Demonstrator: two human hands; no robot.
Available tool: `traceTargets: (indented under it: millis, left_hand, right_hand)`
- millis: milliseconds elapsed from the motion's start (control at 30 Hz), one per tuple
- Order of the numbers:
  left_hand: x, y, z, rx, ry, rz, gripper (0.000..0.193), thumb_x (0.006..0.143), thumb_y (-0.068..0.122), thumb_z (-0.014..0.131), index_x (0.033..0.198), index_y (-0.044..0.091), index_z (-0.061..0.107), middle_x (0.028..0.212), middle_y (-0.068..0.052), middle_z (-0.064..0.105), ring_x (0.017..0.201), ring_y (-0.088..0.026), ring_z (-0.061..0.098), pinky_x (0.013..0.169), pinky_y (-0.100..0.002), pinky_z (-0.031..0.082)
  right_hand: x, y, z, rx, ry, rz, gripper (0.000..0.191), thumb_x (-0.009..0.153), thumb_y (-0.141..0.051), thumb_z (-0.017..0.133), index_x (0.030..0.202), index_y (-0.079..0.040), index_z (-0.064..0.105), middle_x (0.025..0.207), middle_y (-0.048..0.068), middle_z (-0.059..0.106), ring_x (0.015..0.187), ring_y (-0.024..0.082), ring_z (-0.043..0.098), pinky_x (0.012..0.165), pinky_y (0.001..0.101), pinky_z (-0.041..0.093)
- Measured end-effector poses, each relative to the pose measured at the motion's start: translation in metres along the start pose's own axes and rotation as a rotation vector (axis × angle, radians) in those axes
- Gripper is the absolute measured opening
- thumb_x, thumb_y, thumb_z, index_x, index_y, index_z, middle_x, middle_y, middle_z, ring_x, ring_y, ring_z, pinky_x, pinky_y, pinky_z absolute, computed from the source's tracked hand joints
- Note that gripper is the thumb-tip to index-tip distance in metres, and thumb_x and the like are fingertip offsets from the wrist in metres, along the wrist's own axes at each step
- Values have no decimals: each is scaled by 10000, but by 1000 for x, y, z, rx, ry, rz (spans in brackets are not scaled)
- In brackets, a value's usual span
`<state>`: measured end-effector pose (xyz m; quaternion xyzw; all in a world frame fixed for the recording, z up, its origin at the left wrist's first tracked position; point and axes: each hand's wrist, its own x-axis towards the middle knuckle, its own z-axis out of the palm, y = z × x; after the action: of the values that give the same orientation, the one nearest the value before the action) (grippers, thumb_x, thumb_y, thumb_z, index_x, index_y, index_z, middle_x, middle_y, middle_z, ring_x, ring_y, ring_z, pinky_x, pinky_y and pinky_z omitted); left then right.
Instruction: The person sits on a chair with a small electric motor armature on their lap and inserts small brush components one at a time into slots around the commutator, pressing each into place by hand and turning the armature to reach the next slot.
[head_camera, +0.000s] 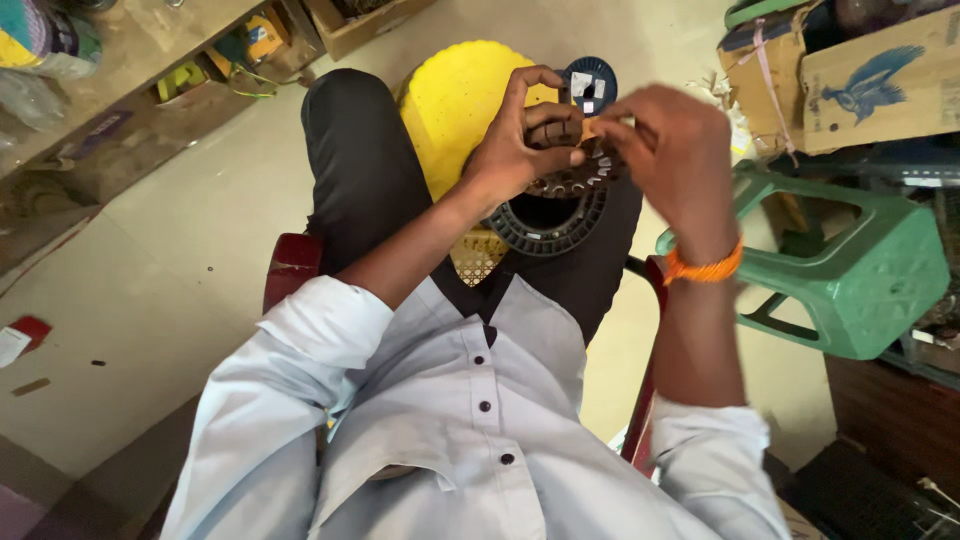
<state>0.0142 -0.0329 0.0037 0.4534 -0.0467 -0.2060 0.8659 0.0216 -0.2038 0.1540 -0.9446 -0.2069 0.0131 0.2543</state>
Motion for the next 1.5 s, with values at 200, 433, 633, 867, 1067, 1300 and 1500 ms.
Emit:
traceTargets:
  millis: [200,433,633,867,1067,1300,1500]
  left_hand:
    - [-2,-1,-2,100,-57,118,783,911,93,874,1439,171,302,1329,-151,649,1289,-219,634,1116,-382,530]
    - [-7,4,-3,429,-13,188,838,942,167,845,1538,199,257,1268,-107,689,1255,-213,681,1081,-388,550]
    - [-6,3,-7,471,-45,259,944,967,175,847,1624,224,171,1245,-112,698,1267,-237,676,1123,-429,506]
    - [-1,-1,-10,291,-92,152,1089,956,114,846,1685,259,50,1222,-153,636,1208,-238,653,1115,-404,536]
    - [3,5,-12,0,-200,23,1118,956,3,761,1642,289,-75,1464,-108,547,1356,-223,597,1155,-401,502]
    - [1,6,-4,-40,-155,-14,1114,942,23,777,1662,290,-29,1313,-139,628,1248,-213,615,1134,-410,504]
    - [1,-1,-10,183,-151,119,1103,988,44,816,1670,281,-18,1262,-104,660,1268,-204,636,1188,-398,486]
  right_hand:
    - [-32,-19,40,272,279,291,91,949,30,787,1031,5,756,839,67,675,661,65,474,590,250,383]
    - [-37,-20,62,403,422,248,65,1009,-17,735,1053,28,721,891,26,690,732,41,525,647,220,430]
    - [-4,12,34,338,257,251,104,1030,-61,735,979,27,716,751,5,618,683,42,477,599,248,384]
    - [50,35,33,265,49,86,168,1033,-109,754,967,34,698,658,18,517,605,71,408,550,286,337]
    - [63,40,32,269,-104,71,150,1031,-114,746,975,19,710,661,19,531,593,68,402,536,293,324]
    - [34,14,11,118,18,113,120,1016,-100,789,1000,5,733,678,40,576,591,76,454,546,277,352]
    - [-22,-23,21,147,250,352,18,994,-21,754,995,-5,747,728,30,624,612,51,460,548,249,341]
